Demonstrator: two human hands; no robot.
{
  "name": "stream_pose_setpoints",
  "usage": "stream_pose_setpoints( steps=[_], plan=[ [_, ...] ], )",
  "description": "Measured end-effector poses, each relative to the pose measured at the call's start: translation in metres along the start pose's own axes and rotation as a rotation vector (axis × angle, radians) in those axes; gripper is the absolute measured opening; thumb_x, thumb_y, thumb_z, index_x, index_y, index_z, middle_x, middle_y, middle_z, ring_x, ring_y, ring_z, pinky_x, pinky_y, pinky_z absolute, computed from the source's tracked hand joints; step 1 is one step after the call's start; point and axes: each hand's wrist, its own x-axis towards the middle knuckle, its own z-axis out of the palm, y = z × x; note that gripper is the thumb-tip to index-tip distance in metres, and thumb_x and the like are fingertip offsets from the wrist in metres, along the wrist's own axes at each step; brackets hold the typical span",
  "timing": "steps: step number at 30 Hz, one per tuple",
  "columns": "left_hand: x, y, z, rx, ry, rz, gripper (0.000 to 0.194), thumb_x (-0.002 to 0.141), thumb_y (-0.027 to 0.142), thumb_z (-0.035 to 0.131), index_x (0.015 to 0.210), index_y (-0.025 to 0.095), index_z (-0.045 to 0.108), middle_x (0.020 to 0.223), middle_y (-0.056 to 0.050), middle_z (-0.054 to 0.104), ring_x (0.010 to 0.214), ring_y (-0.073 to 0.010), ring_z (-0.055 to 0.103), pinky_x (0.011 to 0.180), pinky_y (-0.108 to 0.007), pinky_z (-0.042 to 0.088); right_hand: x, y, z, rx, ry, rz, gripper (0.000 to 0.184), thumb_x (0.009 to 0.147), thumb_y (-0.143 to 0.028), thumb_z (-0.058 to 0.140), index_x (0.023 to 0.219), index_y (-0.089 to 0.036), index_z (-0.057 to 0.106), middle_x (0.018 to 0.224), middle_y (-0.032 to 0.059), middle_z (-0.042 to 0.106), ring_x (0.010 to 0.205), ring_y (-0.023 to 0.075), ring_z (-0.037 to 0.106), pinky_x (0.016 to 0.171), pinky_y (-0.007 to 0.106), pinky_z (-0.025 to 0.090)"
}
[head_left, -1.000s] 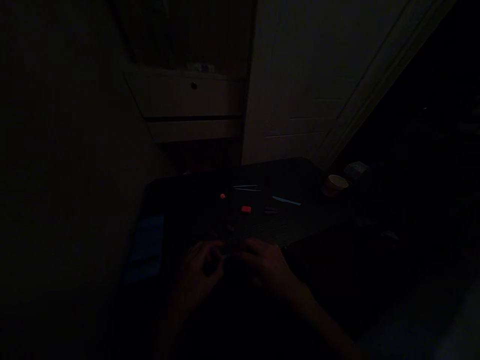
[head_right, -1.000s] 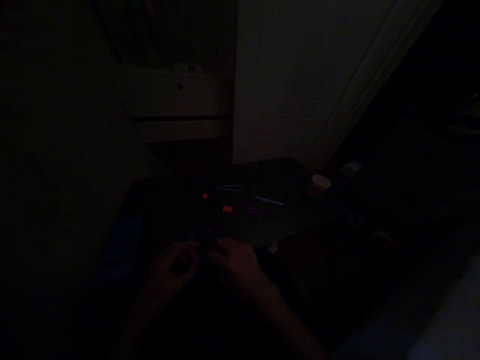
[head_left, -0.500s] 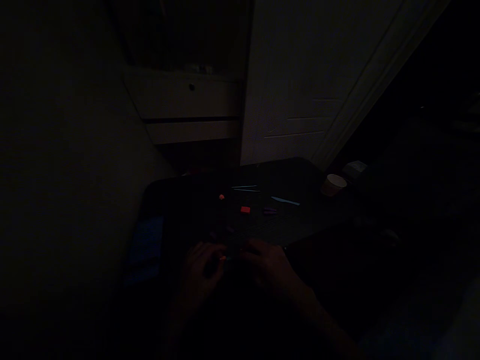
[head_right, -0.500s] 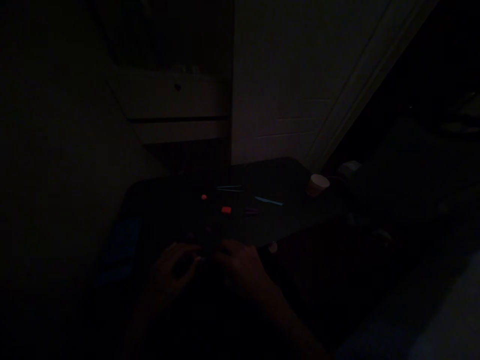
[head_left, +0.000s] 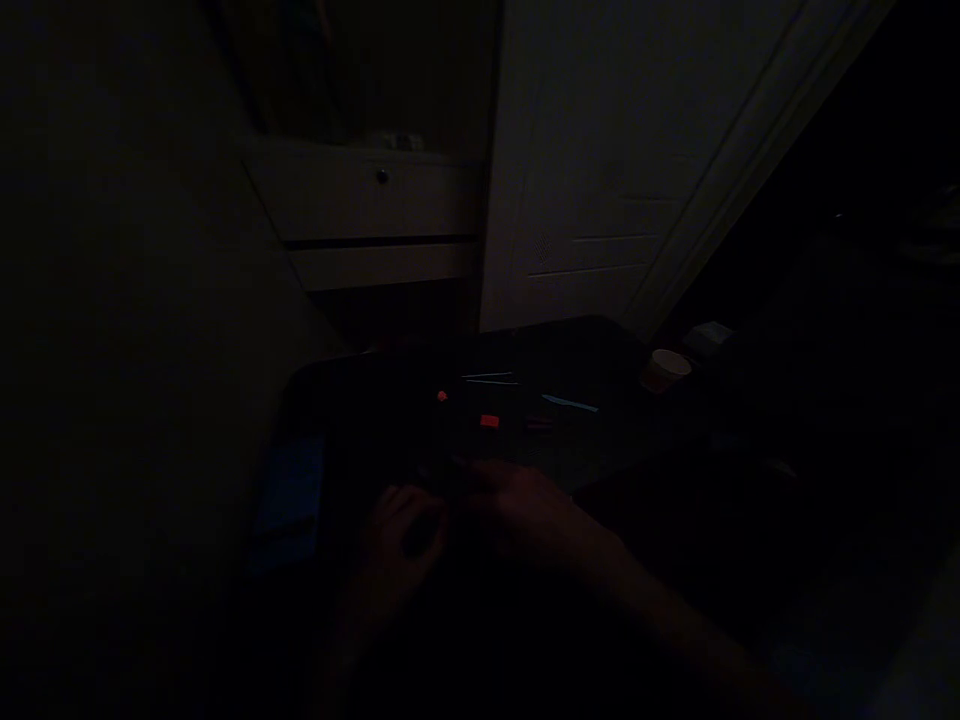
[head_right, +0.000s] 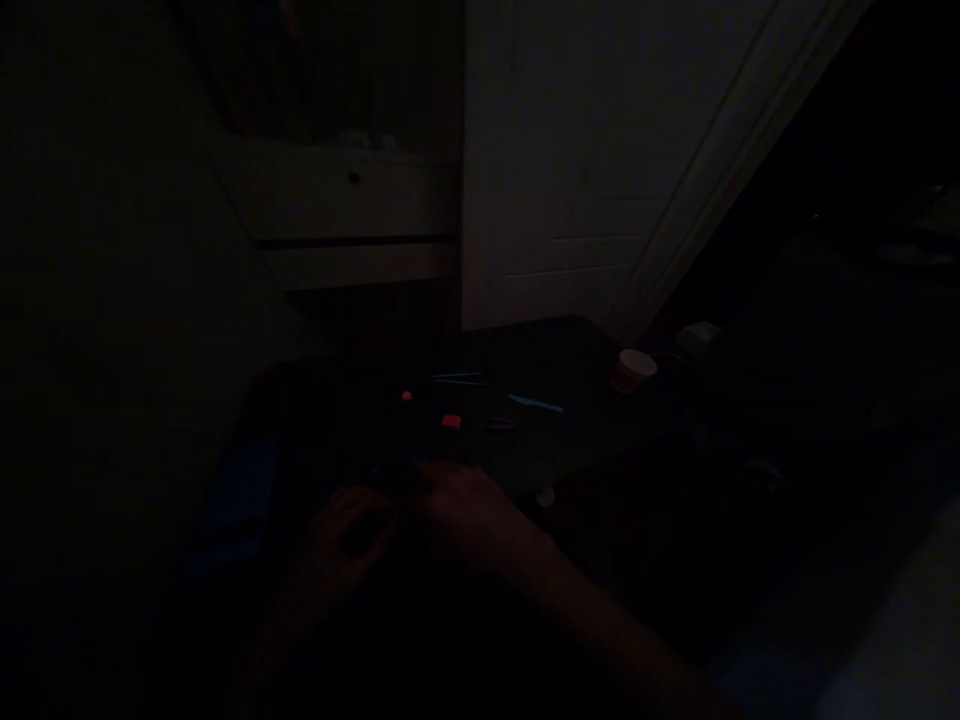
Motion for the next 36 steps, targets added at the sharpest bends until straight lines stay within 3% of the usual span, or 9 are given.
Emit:
stream_pose_setpoints(
  steps=[6,13,20,30,36],
  plan=[
    [0.000,-0.001,0.000,-0.001,-0.007,0.020,0.012,0.095,0.021,0.068,0.097,0.027,0.078,0.098,-0.001,0.080,0.093,-0.0222,0.076,0.085,-0.039,0.062,-0.001,0.006,0.005,0.214,0.139,-0.038,0.030,0.095,-0.002,0.067,0.119,-0.016,0.079,0.120,0.0134,0.078,0.107,0.0251,0.076,0.091,0.032,0.057],
    [-0.004,-0.005,0.000,0.006,0.007,0.032,0.014,0.092,0.019,0.068,0.099,0.026,0.078,0.098,-0.003,0.083,0.092,-0.0238,0.078,0.086,-0.042,0.064,0.005,0.012,0.032,0.539,0.346,-0.034,0.013,0.094,-0.016,0.083,0.106,-0.019,0.081,0.103,0.0057,0.083,0.095,0.0199,0.079,0.087,0.027,0.057],
    [-0.004,0.000,0.000,0.009,0.006,0.006,0.010,0.095,0.024,0.072,0.104,0.027,0.077,0.101,-0.002,0.083,0.096,-0.0238,0.078,0.092,-0.043,0.063,-0.002,0.020,0.042,0.568,0.347,-0.004,0.008,0.104,-0.019,0.072,0.110,-0.020,0.078,0.106,0.0043,0.083,0.096,0.0194,0.079,0.088,0.027,0.057],
    [-0.002,-0.001,0.000,0.007,0.012,0.029,0.012,0.094,0.022,0.072,0.104,0.027,0.077,0.100,0.000,0.083,0.092,-0.0220,0.078,0.084,-0.039,0.063,0.002,0.019,0.035,0.498,0.289,0.020,0.007,0.104,-0.016,0.070,0.109,-0.018,0.074,0.104,0.0062,0.082,0.092,0.0196,0.079,0.081,0.025,0.056],
    [-0.001,0.003,0.001,0.027,0.033,0.030,0.014,0.093,0.019,0.070,0.103,0.026,0.077,0.098,-0.001,0.084,0.089,-0.0229,0.078,0.084,-0.041,0.063,0.003,0.015,0.037,0.487,0.272,0.023,0.012,0.104,-0.013,0.069,0.114,-0.020,0.072,0.110,0.0069,0.082,0.100,0.0205,0.080,0.087,0.026,0.056]
  ],
)
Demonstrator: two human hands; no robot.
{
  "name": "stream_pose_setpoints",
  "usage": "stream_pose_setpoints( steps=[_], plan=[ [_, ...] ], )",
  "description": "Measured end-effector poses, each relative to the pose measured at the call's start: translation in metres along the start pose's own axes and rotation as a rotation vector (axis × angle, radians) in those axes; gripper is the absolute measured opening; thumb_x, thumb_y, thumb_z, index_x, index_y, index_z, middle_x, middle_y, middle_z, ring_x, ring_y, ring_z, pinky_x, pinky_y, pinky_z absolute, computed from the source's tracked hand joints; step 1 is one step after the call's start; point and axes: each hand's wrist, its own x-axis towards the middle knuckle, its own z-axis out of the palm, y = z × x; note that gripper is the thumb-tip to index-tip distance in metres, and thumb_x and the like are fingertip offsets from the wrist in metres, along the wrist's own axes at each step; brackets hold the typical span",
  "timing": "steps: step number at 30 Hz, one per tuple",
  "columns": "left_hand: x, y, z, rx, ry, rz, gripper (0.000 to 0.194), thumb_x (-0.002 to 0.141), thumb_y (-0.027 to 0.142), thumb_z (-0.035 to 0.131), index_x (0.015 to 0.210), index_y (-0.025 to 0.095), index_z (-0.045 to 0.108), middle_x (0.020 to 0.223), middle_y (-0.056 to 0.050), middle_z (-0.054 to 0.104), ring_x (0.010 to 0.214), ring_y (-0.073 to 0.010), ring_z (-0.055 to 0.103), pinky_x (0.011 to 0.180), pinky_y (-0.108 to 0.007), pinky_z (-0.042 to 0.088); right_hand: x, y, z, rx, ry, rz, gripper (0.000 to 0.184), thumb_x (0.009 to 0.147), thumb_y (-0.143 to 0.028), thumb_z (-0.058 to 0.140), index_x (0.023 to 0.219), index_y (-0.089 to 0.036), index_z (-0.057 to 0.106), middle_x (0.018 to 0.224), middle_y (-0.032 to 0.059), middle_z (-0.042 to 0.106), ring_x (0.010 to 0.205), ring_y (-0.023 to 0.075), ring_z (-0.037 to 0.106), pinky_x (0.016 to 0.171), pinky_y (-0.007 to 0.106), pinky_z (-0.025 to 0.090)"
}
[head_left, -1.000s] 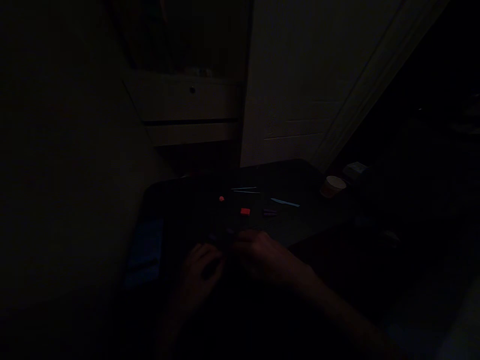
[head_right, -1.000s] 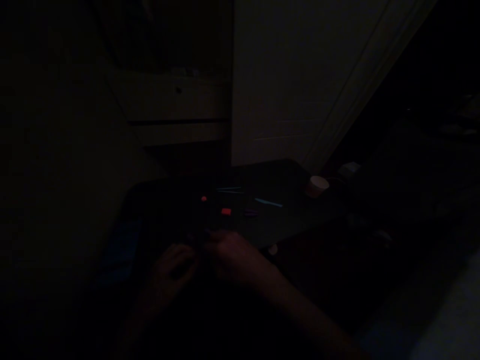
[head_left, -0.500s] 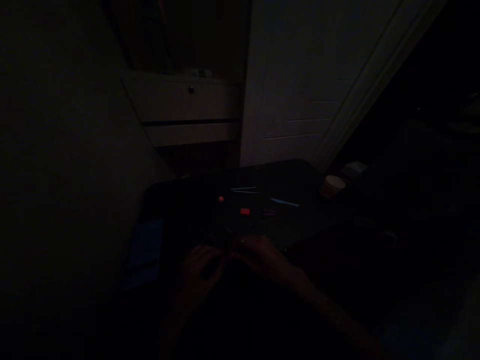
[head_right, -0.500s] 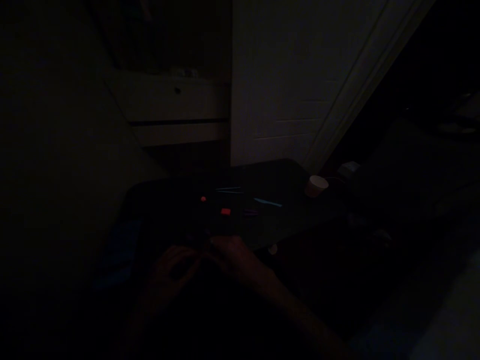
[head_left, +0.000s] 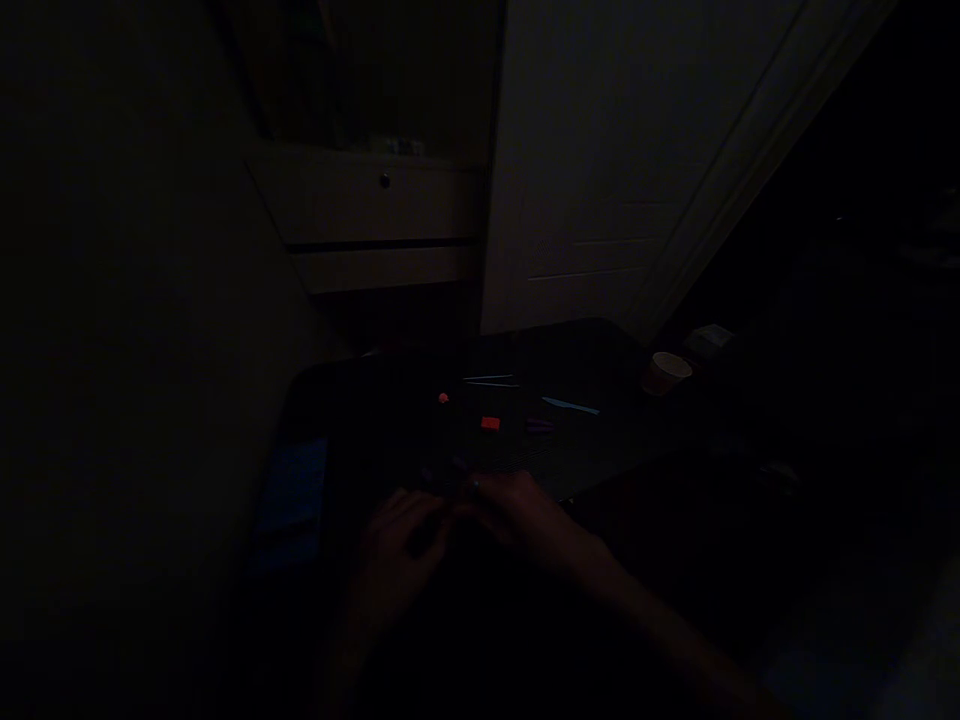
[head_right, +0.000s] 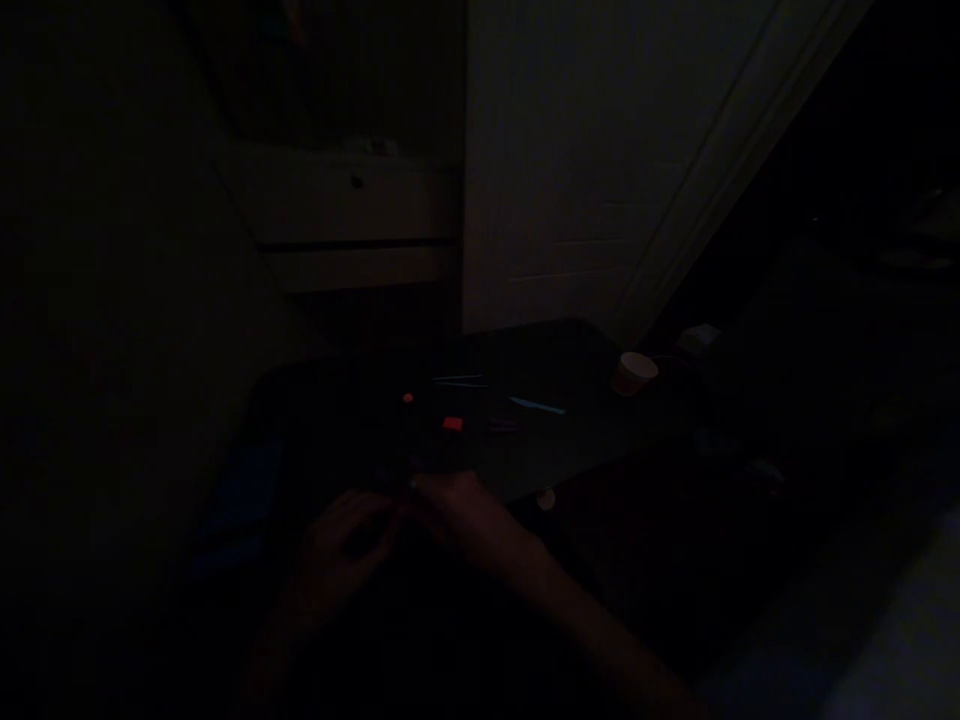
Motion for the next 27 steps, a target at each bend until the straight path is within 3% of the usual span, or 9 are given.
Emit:
stream_pose_setpoints(
  steps=[6,14,23,27],
  plan=[
    [0.002,0.005,-0.002,0.007,0.008,-0.006,0.014,0.094,0.022,0.069,0.103,0.026,0.078,0.096,-0.002,0.083,0.086,-0.0223,0.077,0.079,-0.038,0.063,0.001,0.000,0.001,-0.003,-0.001,-0.014,0.012,0.104,-0.014,0.069,0.113,-0.020,0.072,0.112,0.0071,0.082,0.105,0.0214,0.079,0.090,0.027,0.056],
    [0.003,0.008,-0.004,-0.001,0.032,-0.044,0.017,0.090,0.025,0.072,0.105,0.027,0.080,0.085,0.000,0.078,0.072,-0.0181,0.072,0.069,-0.031,0.062,0.000,0.007,0.007,0.008,0.016,-0.009,0.009,0.104,-0.018,0.069,0.113,-0.020,0.071,0.108,0.0077,0.083,0.097,0.0216,0.081,0.083,0.026,0.057],
    [0.001,0.003,-0.003,-0.013,0.005,-0.098,0.024,0.085,0.021,0.076,0.106,0.029,0.082,0.086,0.000,0.078,0.073,-0.0187,0.074,0.066,-0.030,0.062,-0.005,0.020,0.021,0.073,0.095,0.006,0.005,0.105,-0.021,0.068,0.108,-0.019,0.072,0.095,0.0052,0.083,0.081,0.0189,0.080,0.073,0.024,0.057],
    [-0.001,0.002,-0.004,-0.019,-0.003,-0.111,0.024,0.085,0.021,0.076,0.107,0.029,0.082,0.090,0.000,0.079,0.075,-0.0191,0.075,0.069,-0.031,0.063,-0.007,0.024,0.028,0.118,0.144,0.002,0.005,0.105,-0.022,0.069,0.107,-0.019,0.072,0.092,0.0036,0.083,0.082,0.0186,0.081,0.075,0.024,0.059]
  ],
)
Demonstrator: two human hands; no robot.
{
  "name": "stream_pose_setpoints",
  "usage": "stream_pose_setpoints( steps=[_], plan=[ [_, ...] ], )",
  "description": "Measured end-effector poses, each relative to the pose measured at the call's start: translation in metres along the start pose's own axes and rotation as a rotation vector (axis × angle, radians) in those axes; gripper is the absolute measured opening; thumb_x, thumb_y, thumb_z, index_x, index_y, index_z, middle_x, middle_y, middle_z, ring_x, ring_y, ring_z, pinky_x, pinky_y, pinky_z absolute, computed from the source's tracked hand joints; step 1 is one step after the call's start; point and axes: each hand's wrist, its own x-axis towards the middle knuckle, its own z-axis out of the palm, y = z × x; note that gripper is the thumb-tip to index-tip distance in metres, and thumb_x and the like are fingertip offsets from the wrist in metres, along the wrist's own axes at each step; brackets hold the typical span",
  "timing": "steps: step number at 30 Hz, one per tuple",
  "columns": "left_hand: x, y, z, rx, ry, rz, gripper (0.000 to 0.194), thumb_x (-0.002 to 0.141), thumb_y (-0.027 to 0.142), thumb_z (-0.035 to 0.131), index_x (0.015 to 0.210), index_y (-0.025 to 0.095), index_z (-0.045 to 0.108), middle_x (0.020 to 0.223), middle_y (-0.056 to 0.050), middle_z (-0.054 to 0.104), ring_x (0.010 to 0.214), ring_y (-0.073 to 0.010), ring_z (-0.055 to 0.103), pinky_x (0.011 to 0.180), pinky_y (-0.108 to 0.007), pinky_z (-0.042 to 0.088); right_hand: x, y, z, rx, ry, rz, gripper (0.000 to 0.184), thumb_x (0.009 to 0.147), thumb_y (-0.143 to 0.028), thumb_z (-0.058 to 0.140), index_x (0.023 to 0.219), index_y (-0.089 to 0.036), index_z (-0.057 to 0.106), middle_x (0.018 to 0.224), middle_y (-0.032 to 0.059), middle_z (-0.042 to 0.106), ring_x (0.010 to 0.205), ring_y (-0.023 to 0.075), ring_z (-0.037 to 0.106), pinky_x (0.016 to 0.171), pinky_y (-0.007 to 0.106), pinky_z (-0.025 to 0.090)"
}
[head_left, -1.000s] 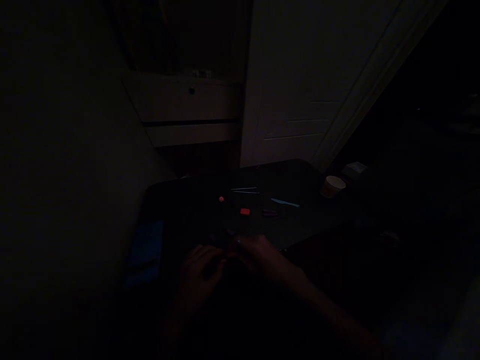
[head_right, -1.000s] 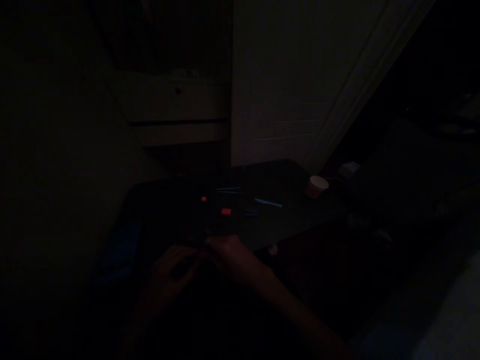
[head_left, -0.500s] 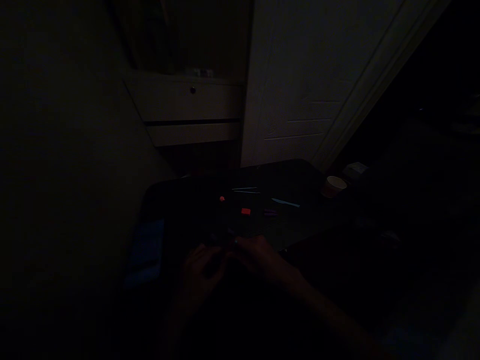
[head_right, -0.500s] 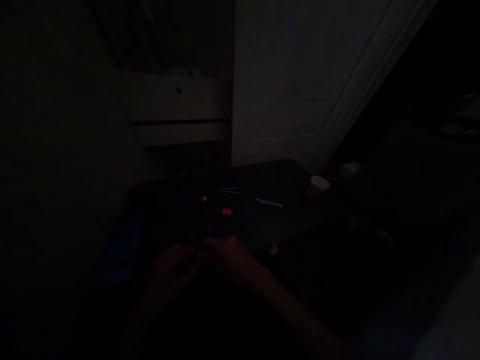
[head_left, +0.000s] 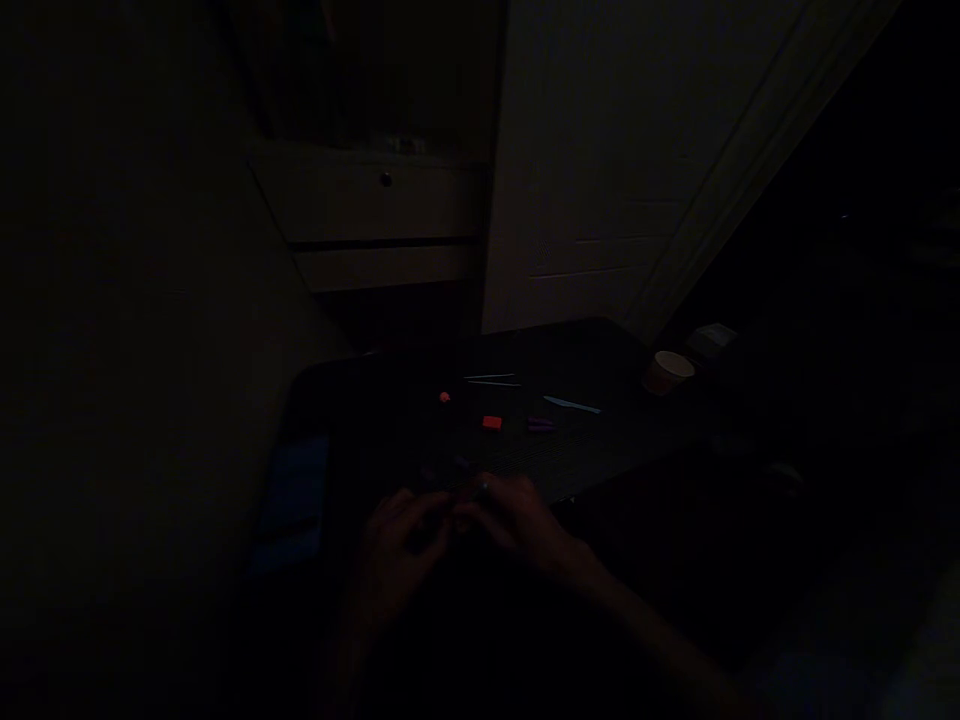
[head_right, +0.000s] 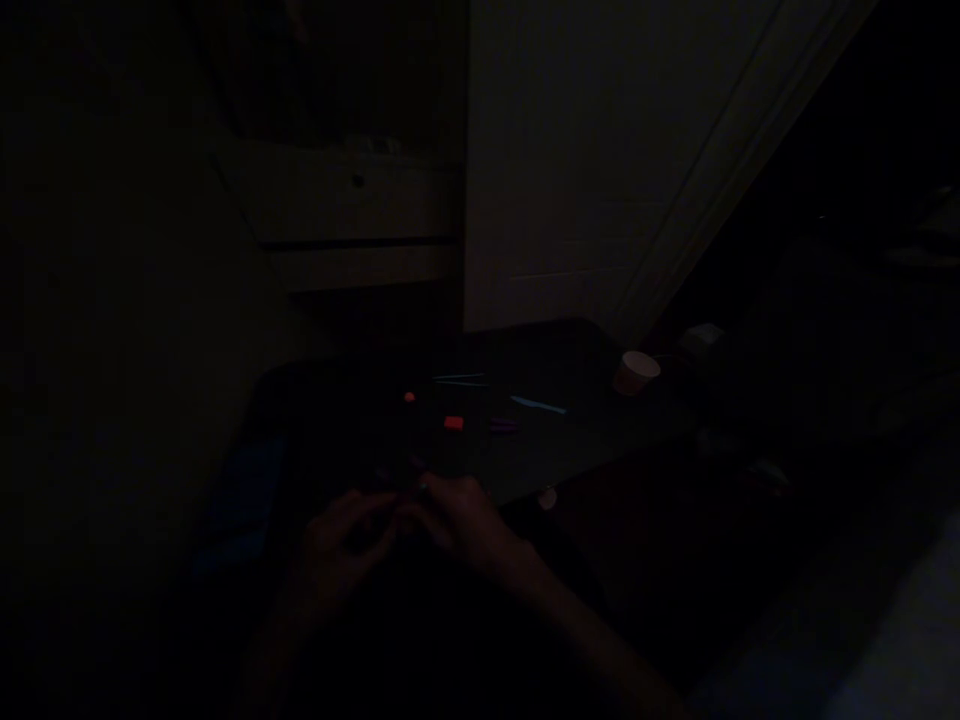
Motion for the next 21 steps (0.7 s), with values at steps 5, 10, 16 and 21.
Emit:
stream_pose_setpoints(
  steps=[5,10,16,21],
  plan=[
    [0.000,0.000,0.000,-0.021,-0.018,0.013,0.021,0.088,0.021,0.074,0.106,0.029,0.081,0.090,0.000,0.080,0.078,-0.0194,0.075,0.074,-0.033,0.063,-0.002,0.001,-0.003,0.026,0.019,-0.007,0.009,0.108,-0.026,0.065,0.108,-0.020,0.072,0.091,0.0023,0.083,0.082,0.0179,0.081,0.077,0.025,0.059],
    [0.001,0.001,0.001,-0.038,-0.033,0.008,0.019,0.090,0.023,0.073,0.107,0.029,0.080,0.096,0.000,0.082,0.085,-0.0204,0.075,0.079,-0.035,0.063,-0.006,0.001,-0.009,0.008,-0.004,-0.034,0.007,0.106,-0.022,0.065,0.109,-0.019,0.072,0.089,0.0031,0.082,0.079,0.0174,0.079,0.074,0.024,0.057],
    [0.001,0.000,-0.001,-0.054,-0.032,-0.013,0.019,0.090,0.025,0.074,0.107,0.030,0.081,0.094,0.000,0.081,0.082,-0.0197,0.075,0.077,-0.033,0.063,-0.007,-0.001,-0.008,-0.022,-0.008,-0.044,0.008,0.107,-0.020,0.064,0.110,-0.020,0.072,0.094,0.0043,0.082,0.081,0.0181,0.079,0.075,0.024,0.056],
    [-0.001,0.000,0.000,-0.063,-0.022,-0.032,0.018,0.088,0.026,0.076,0.105,0.029,0.082,0.086,0.001,0.077,0.076,-0.0182,0.073,0.072,-0.031,0.062,-0.005,-0.001,-0.007,-0.029,-0.021,-0.057,0.008,0.106,-0.020,0.066,0.110,-0.020,0.072,0.095,0.0047,0.082,0.083,0.0188,0.079,0.076,0.025,0.056]
  ],
)
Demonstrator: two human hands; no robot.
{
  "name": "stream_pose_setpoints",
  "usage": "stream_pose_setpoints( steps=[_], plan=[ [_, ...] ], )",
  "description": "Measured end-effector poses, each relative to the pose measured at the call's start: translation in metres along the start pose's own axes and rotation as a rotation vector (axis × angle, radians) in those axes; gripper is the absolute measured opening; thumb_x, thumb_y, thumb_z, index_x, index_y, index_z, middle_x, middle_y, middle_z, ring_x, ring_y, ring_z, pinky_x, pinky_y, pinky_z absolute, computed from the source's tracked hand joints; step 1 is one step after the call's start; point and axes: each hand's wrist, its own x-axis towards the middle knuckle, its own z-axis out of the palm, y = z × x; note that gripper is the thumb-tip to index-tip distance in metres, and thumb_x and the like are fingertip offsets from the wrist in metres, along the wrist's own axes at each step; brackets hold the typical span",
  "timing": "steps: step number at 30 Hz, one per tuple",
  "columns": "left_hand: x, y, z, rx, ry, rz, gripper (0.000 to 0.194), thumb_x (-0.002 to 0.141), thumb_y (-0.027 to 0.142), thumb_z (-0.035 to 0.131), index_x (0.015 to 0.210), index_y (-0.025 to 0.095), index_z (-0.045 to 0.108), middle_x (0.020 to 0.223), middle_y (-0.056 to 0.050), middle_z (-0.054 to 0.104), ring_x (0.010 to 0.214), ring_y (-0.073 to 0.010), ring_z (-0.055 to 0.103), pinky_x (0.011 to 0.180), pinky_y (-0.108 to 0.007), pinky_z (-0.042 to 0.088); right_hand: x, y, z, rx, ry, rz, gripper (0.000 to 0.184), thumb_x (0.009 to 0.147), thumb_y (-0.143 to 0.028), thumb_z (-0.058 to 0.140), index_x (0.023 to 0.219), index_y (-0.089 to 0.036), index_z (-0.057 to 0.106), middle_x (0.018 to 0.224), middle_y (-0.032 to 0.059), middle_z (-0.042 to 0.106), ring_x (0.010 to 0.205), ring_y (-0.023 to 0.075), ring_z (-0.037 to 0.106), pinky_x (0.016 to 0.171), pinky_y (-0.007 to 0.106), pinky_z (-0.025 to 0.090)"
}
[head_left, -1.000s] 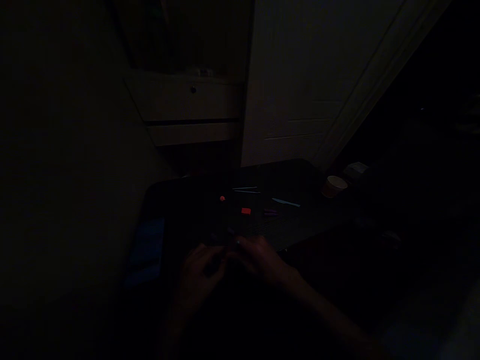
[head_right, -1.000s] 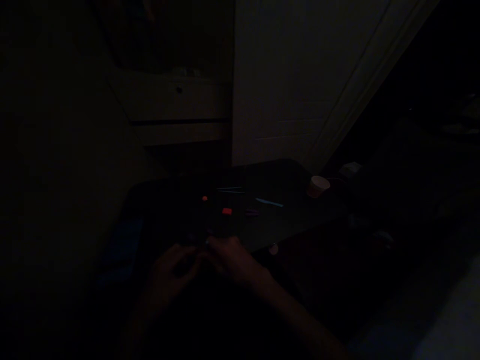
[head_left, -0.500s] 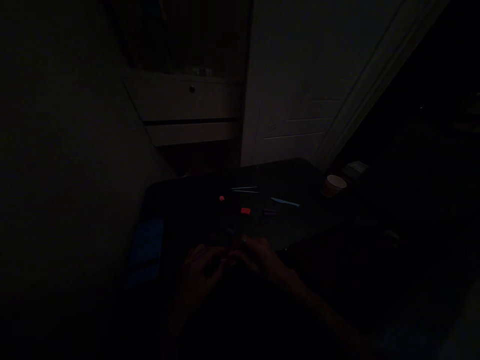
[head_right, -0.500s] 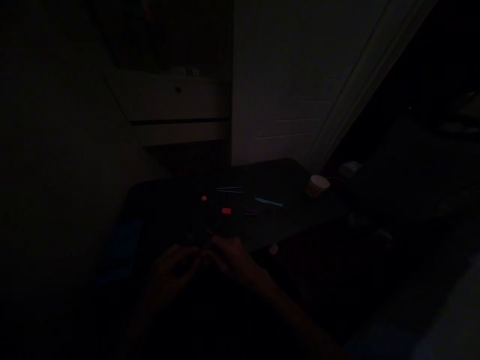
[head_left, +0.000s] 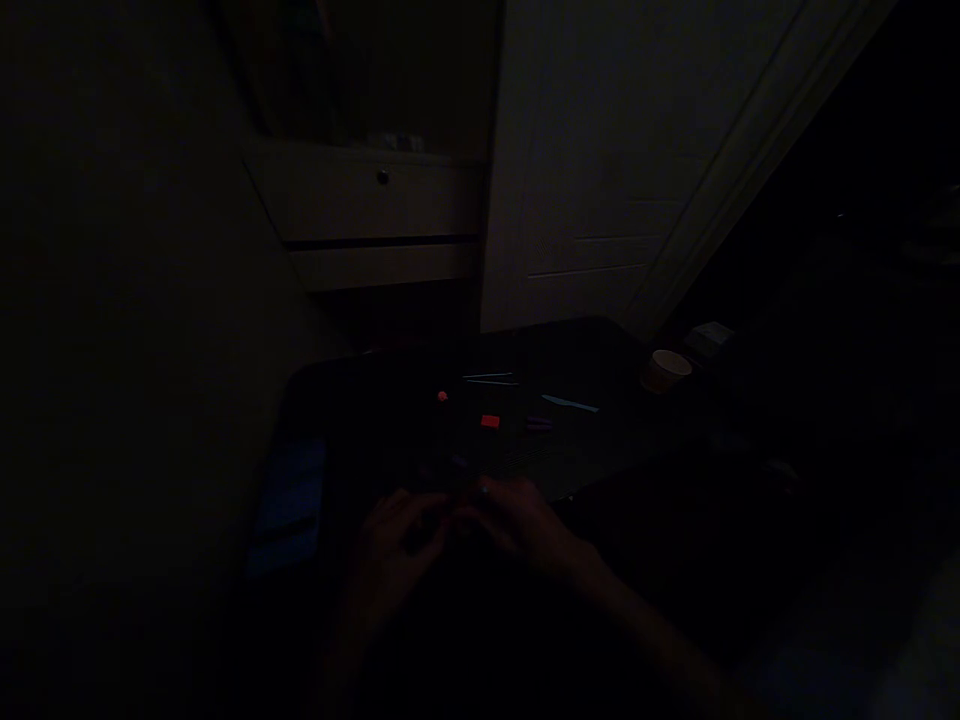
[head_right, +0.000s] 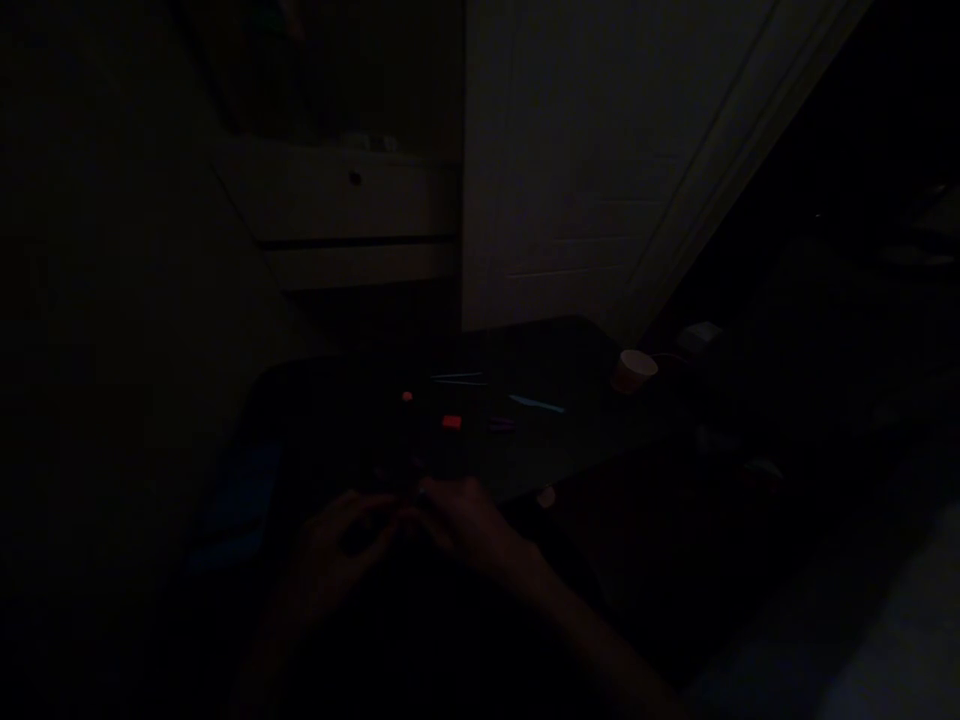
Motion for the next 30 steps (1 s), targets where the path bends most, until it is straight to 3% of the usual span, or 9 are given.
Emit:
stream_pose_setpoints(
  steps=[13,20,30],
  plan=[
    [0.002,0.001,-0.002,-0.017,0.003,-0.001,0.019,0.084,0.021,0.079,0.101,0.028,0.084,0.081,0.002,0.076,0.073,-0.0179,0.073,0.069,-0.029,0.059,0.003,0.001,0.006,0.057,0.055,-0.042,0.006,0.106,-0.022,0.067,0.107,-0.021,0.072,0.093,0.0050,0.084,0.081,0.0192,0.081,0.074,0.024,0.058],
    [0.004,0.005,-0.005,-0.073,-0.003,0.046,0.018,0.093,0.020,0.069,0.106,0.027,0.079,0.102,0.000,0.081,0.093,-0.0161,0.078,0.085,-0.026,0.061,-0.001,0.001,0.004,0.063,0.124,-0.045,0.013,0.109,-0.028,0.063,0.106,-0.020,0.073,0.088,0.0046,0.082,0.076,0.0187,0.079,0.072,0.025,0.058],
    [0.007,0.005,-0.011,-0.065,0.027,0.055,0.029,0.084,0.011,0.068,0.106,0.025,0.080,0.093,0.001,0.080,0.078,-0.0146,0.076,0.072,-0.024,0.062,0.004,-0.012,0.018,0.122,0.216,-0.043,0.018,0.109,-0.035,0.065,0.103,-0.022,0.075,0.091,0.0022,0.084,0.082,0.0176,0.081,0.078,0.024,0.061]
  ],
)
